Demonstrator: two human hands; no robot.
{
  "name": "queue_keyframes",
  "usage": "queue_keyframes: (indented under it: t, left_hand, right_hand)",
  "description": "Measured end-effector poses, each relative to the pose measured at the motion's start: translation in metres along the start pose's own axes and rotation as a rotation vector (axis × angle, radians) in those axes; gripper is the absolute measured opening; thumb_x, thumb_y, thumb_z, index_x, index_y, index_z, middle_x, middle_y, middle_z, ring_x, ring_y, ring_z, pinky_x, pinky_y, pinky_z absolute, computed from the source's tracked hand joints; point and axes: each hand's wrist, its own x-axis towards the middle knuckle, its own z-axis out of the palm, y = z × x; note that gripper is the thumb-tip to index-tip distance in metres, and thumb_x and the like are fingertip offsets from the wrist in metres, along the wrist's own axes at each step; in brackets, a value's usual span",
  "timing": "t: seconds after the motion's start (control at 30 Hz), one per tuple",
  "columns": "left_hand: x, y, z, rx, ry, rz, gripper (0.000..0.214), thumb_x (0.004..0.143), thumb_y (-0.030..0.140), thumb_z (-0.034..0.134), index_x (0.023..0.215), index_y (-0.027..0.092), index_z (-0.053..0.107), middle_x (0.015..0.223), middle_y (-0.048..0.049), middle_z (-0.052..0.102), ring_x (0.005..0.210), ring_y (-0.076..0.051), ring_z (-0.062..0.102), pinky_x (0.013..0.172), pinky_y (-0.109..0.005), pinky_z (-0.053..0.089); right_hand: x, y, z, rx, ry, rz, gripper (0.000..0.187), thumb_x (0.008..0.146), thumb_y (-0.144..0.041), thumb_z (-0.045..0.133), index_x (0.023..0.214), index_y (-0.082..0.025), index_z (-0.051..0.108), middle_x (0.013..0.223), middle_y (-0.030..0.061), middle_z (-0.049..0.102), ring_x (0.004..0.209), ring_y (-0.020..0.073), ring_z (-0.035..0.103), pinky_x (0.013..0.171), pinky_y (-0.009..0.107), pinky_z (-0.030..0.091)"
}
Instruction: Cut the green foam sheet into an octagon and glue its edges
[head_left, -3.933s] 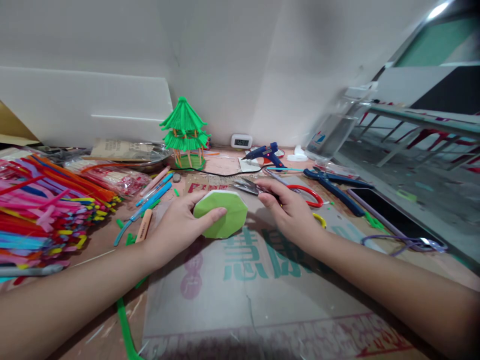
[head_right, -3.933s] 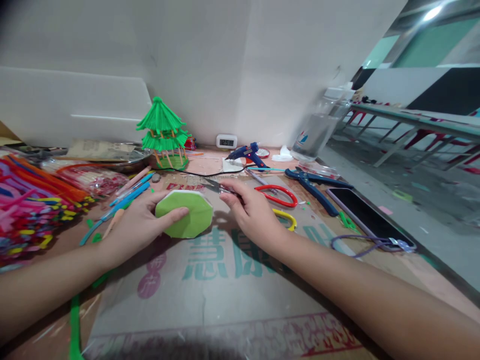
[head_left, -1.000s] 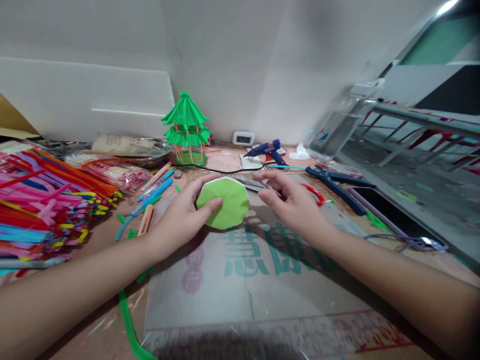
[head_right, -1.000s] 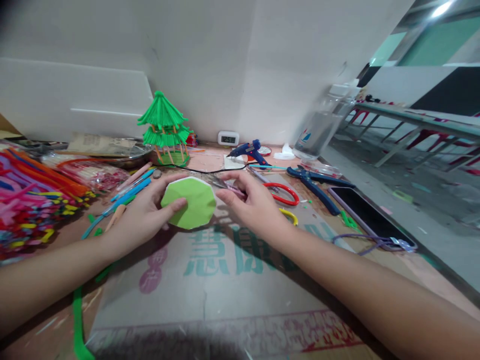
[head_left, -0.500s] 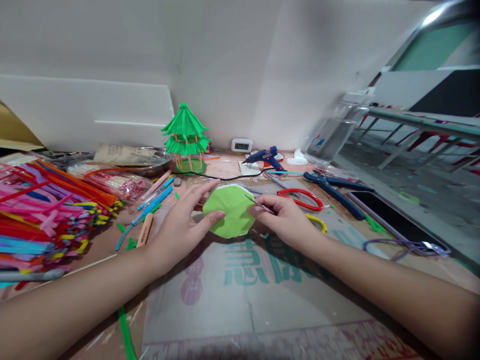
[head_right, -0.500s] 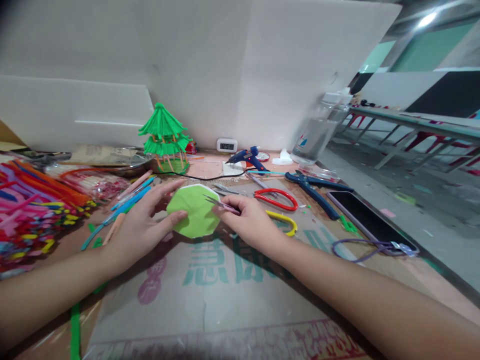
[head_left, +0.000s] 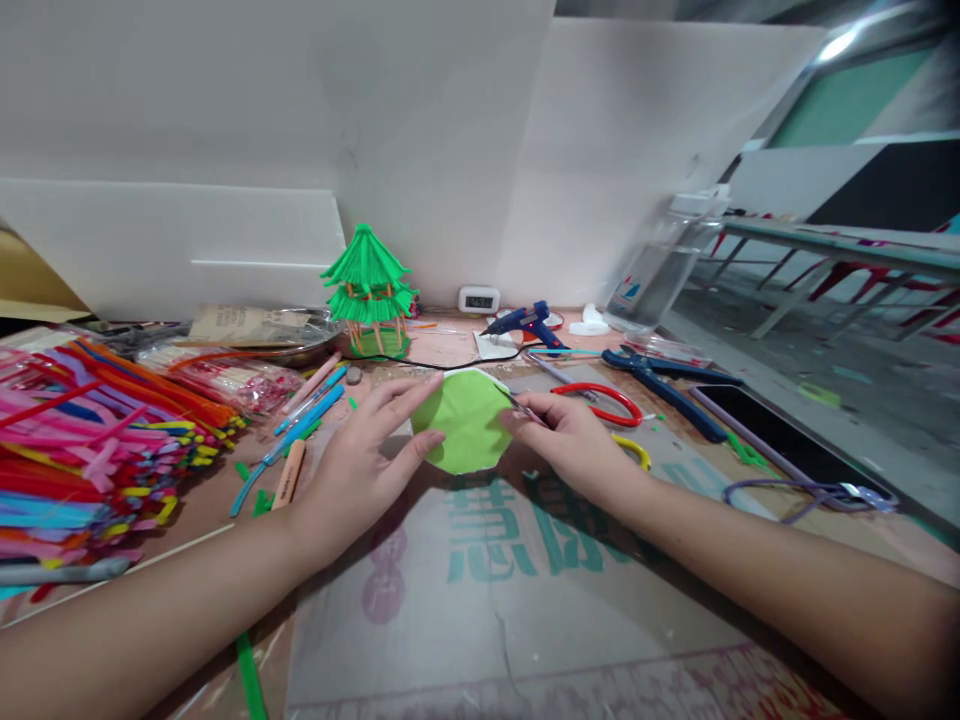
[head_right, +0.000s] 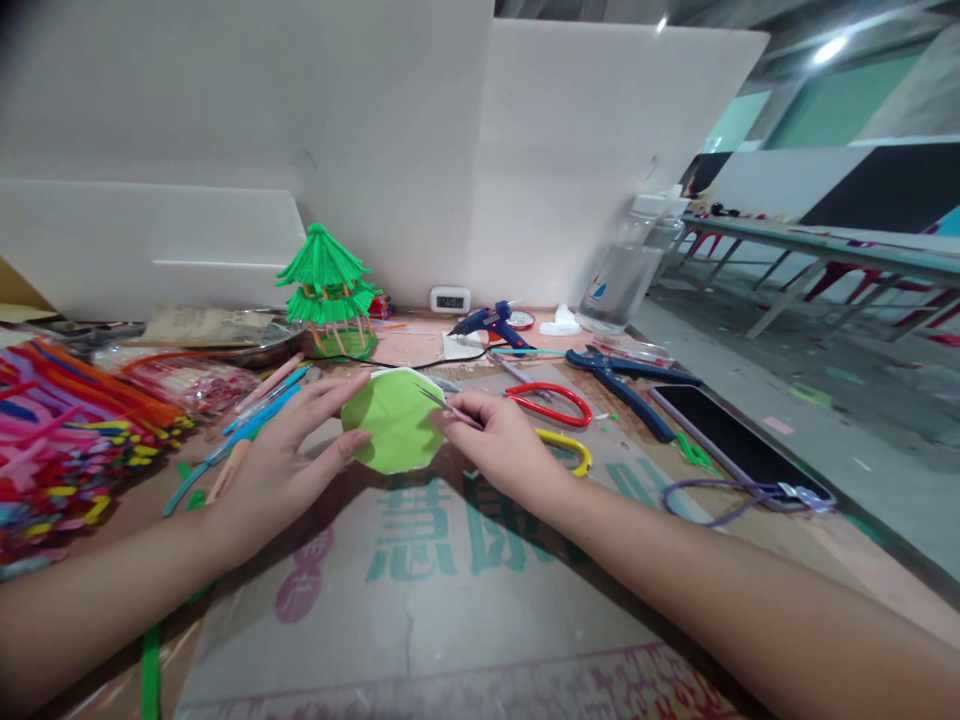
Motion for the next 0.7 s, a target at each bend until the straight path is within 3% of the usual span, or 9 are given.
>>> queue_keyframes:
  t: [0.33,0.5,0.57,0.63,0.7]
  left_hand:
    - [-0.001,-0.001,0.001,-0.017,0.011,0.057,0.037,0.096,0.019,0.054,0.131,0.029,0.056,0.128,-0.0063,0.058,0.123,-0.02,0.055,0.106,-0.043,0.046]
    - [0.001,0.003,0.004,-0.28,0.005,-0.279,0.057,0.091,0.029,0.06,0.144,0.024,0.04,0.129,-0.0104,0.06,0.101,-0.019,0.064,0.083,-0.034,0.057]
    - [0.004,0.002,0.005,-0.377,-0.005,-0.371,0.056,0.09,0.031,0.061,0.141,0.021,0.043,0.124,-0.0111,0.064,0.095,-0.019,0.066,0.077,-0.032,0.057]
    - [0.008,-0.002,0.003,-0.392,-0.016,-0.401,0.048,0.09,0.033,0.059,0.135,0.018,0.05,0.122,-0.0109,0.066,0.098,-0.021,0.066,0.082,-0.034,0.056]
    - [0.011,-0.007,-0.003,-0.334,-0.055,-0.394,0.041,0.093,0.036,0.055,0.13,0.019,0.056,0.125,-0.01,0.066,0.106,-0.023,0.065,0.091,-0.037,0.054]
  right_hand:
    - [0.001,0.001,0.0,0.032,-0.005,0.019,0.032,0.073,-0.049,0.067,0.078,-0.018,0.063,0.058,-0.0061,0.045,0.05,0.0085,0.036,0.045,0.022,0.027]
    - [0.002,0.006,0.0,0.041,-0.014,0.011,0.034,0.074,-0.051,0.068,0.075,-0.018,0.059,0.058,-0.0066,0.043,0.049,0.0077,0.035,0.044,0.021,0.028]
    - [0.003,0.01,0.0,0.031,-0.035,-0.012,0.037,0.077,-0.054,0.065,0.079,-0.018,0.06,0.059,-0.0059,0.045,0.049,0.0081,0.037,0.045,0.022,0.03]
    - [0.006,0.013,-0.003,-0.025,-0.032,-0.061,0.039,0.082,-0.056,0.06,0.092,-0.018,0.062,0.066,-0.0031,0.054,0.053,0.0107,0.046,0.048,0.023,0.037]
    - [0.009,0.014,-0.009,-0.156,0.016,-0.16,0.039,0.089,-0.053,0.053,0.107,-0.019,0.061,0.086,0.0031,0.065,0.071,0.0165,0.06,0.062,0.029,0.049]
